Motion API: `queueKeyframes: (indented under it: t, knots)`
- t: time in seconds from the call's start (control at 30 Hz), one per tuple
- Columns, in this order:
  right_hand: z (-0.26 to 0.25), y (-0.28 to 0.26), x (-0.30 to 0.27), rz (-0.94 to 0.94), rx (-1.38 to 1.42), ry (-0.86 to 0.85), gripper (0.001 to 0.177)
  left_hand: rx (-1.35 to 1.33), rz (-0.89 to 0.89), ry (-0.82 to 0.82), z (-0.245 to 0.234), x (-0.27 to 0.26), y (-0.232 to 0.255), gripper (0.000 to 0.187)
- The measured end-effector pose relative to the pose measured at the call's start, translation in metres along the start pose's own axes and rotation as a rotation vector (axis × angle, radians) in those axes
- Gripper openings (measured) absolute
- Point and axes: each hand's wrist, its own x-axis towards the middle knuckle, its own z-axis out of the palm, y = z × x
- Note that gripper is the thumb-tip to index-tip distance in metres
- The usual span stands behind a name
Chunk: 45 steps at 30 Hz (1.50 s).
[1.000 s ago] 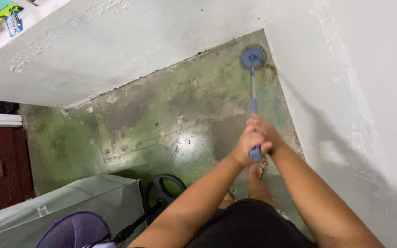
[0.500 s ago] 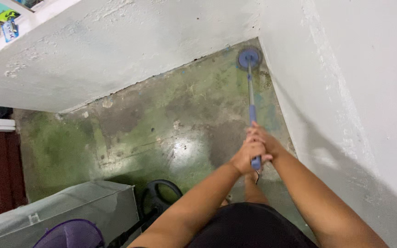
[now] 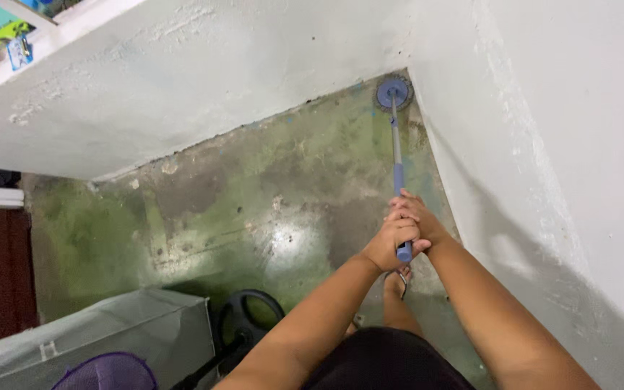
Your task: The person mops a green concrete floor using a mop, moving two standing fans aside to reach the corners and dipping the mop into a small bucket of soapy water.
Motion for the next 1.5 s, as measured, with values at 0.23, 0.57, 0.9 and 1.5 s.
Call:
queueKeyframes:
  t: [0.23,0.57,0.9,1.5]
  knots:
    - [-0.02,-0.041,-0.036,0.245,-0.026,-0.268,0.008,-0.049,-0.062,0.066,0.024,-0.029,0.036,0.031]
    - [-0.007,-0.085,-0.094,0.649,0.352,0.086,0.036,0.212,-0.1,-0.226,0.033,-0.091,0.06,0.037]
    - [0.009,-0.155,-0.115,1.336,0.537,0.234,0.07,-0.023,-0.684,-0.432,0.044,-0.122,0.062,0.122]
    - [-0.104,-0.175,-0.157,1.246,-0.172,-0.216,0.051,-0.216,-0.893,0.053,0.071,-0.132,0.048,0.057]
